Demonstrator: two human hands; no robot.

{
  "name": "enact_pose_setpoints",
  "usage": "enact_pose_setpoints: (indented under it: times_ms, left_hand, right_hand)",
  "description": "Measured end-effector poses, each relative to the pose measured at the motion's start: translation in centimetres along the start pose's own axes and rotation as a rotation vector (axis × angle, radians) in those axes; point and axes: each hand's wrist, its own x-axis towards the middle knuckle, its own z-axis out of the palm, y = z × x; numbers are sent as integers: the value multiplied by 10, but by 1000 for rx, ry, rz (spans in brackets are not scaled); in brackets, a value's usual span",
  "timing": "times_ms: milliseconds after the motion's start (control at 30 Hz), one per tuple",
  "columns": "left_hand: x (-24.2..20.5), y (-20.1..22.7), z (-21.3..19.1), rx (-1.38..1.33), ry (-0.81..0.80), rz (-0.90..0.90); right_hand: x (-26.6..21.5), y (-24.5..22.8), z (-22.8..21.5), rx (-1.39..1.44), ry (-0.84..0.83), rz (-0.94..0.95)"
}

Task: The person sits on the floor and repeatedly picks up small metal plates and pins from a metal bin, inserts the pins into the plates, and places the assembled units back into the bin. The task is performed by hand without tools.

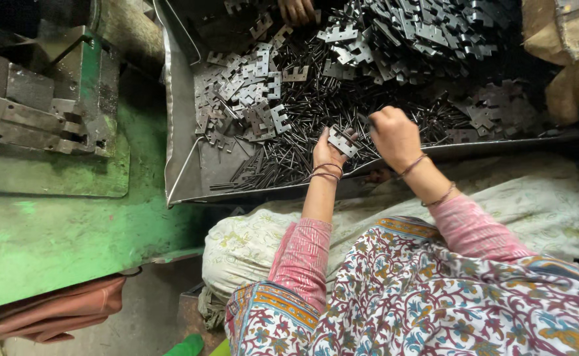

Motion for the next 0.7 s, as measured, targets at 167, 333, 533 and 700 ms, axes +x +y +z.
enact_pose_setpoints:
  times_ms: [167,333,533,700]
  left_hand:
    - [17,-4,-18,-15,71,-39]
    - [29,-10,-25,-51,-4,39]
    - [17,-7,-14,-57,36,-16]
    - [25,-10,-20,-117,-43,109]
  right_hand:
    - [-2,-42,49,-152,-137,-185]
    - [-11,-45,61,22,-185,-134]
    - [-3,-32,32,150,-115,104]
    - [-6,-34,41,145,-204,19]
